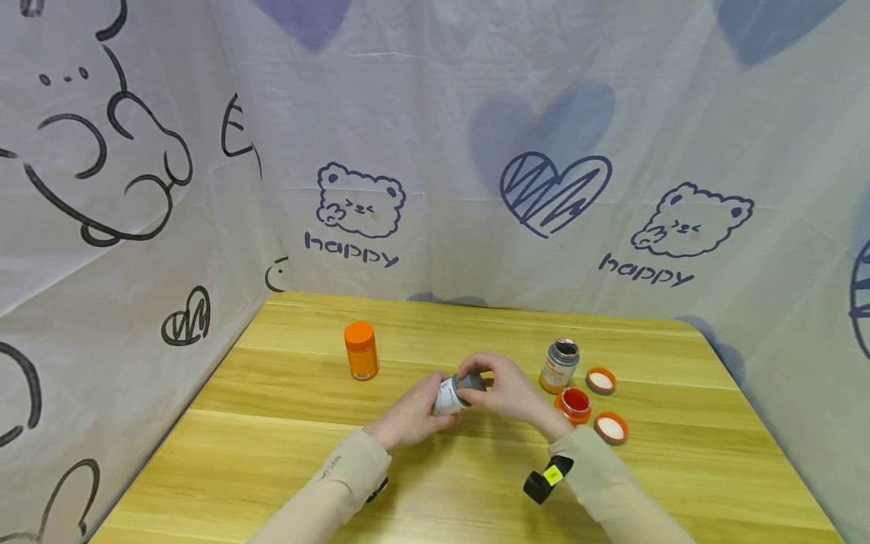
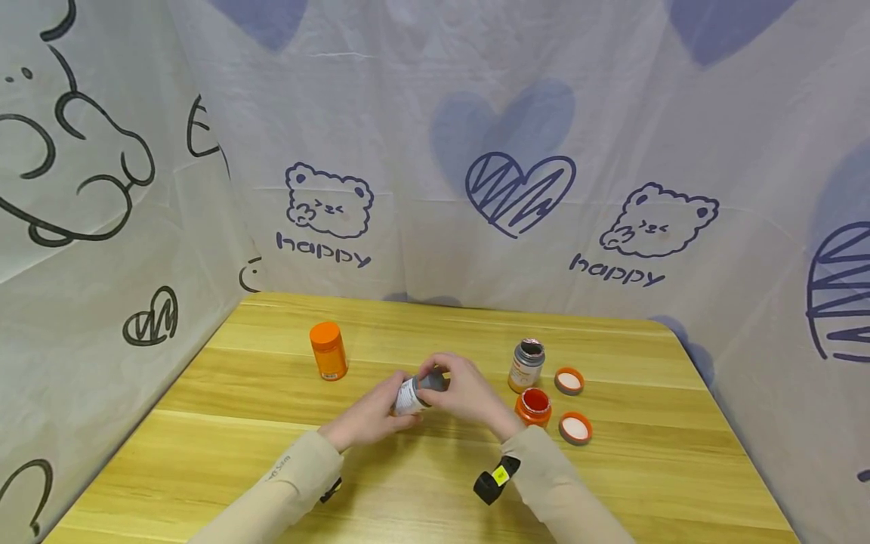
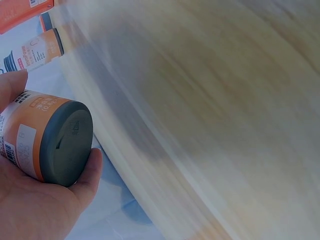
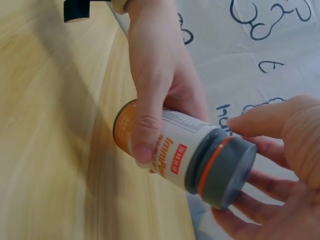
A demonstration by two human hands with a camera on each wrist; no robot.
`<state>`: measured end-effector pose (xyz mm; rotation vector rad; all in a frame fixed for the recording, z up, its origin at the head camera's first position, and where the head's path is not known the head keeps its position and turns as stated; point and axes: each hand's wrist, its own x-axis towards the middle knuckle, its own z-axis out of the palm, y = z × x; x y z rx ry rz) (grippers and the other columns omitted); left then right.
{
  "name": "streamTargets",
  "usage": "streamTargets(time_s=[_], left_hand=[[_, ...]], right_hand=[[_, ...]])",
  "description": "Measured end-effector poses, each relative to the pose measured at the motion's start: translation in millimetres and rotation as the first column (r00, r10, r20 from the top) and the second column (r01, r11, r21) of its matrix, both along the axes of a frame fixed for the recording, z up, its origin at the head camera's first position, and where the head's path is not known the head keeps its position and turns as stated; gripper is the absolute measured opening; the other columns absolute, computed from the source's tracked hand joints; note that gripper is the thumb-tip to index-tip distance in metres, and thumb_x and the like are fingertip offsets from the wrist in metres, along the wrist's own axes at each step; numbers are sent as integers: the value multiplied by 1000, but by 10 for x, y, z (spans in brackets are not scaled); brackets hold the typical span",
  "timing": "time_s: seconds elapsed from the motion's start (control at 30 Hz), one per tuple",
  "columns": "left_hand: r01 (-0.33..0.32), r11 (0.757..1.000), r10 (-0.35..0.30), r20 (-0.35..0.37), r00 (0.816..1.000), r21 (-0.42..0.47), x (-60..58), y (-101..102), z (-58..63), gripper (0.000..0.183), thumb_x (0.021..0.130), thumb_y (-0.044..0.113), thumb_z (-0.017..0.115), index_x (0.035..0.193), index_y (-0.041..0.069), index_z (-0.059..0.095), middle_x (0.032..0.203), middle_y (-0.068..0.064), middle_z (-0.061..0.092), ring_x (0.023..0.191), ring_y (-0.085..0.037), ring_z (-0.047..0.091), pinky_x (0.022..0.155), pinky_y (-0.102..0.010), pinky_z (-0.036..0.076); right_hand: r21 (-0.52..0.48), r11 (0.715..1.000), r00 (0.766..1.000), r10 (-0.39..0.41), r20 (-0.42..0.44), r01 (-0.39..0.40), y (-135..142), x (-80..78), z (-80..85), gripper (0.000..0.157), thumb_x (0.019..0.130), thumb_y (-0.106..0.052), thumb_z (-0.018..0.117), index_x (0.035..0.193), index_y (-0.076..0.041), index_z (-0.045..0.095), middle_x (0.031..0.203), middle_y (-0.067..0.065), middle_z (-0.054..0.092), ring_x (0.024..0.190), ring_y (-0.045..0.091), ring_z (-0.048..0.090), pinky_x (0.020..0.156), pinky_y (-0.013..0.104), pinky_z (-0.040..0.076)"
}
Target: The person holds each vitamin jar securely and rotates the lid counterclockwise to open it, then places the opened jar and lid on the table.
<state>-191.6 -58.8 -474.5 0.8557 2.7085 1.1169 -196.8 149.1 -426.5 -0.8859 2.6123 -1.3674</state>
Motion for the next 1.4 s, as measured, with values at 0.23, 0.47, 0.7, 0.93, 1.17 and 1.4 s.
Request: streamTargets(time_s=[0.23, 0.47, 0.7, 0.93, 1.17, 1.4], left_hand=[[8, 1000, -8, -11, 1000, 8, 5, 0, -8, 47, 93, 18, 73, 131, 2, 49, 119, -12, 62, 102, -18, 61, 85, -32, 54], [10, 1000, -10, -6, 1000, 4, -9, 8, -42, 49, 94, 18, 72, 133, 2, 48, 120, -12, 61, 103, -18, 61, 86, -32, 54], [-14, 1000, 14, -12, 1000, -25, -4, 1, -47, 48, 94, 20, 72, 133, 4, 48, 117, -9, 63, 100, -17, 61, 84, -30, 54], [-30, 999, 28, -56, 998, -43, -7, -3, -56, 48, 92, 17, 74, 130, 2, 50, 114, -10, 63, 98, -17, 60, 83, -32, 53], [-38, 998, 35, -71, 997, -46, -2, -18, -53, 49, 89, 14, 74, 129, 1, 49, 114, -11, 62, 98, -18, 60, 84, -34, 53], [-42, 997, 37, -76, 996, -69, -1, -33, -22, 51, 89, 14, 73, 132, 0, 48, 118, -12, 62, 99, -18, 59, 86, -36, 53]], right_hand=[[-72, 993, 996, -90, -10, 89, -84, 15, -55, 11, 88, -7, 74, 97, -8, 68, 107, 11, 70, 100, 21, 63, 91, 47, 56], [-120, 983, 990, -139, 7, 139, -106, 17, -91, 24, 87, -8, 76, 109, -4, 66, 110, 15, 69, 104, 29, 65, 92, 49, 57], [32, 983, 980, -181, 76, 179, -43, 2, -90, 39, 91, -23, 75, 123, -6, 63, 120, 15, 68, 102, 31, 68, 81, 38, 59], [124, 984, 987, -140, 74, 130, -2, -8, -72, 39, 90, -26, 74, 120, -3, 64, 108, 13, 70, 88, 22, 65, 71, 28, 54], [115, 986, 988, -128, 81, 119, 4, -3, -68, 41, 90, -27, 75, 122, -3, 63, 110, 14, 69, 88, 22, 65, 72, 27, 54], [78, 993, 993, -96, 61, 91, 16, 12, -77, 43, 90, -25, 75, 124, -2, 62, 116, 17, 68, 94, 25, 67, 77, 32, 58]])
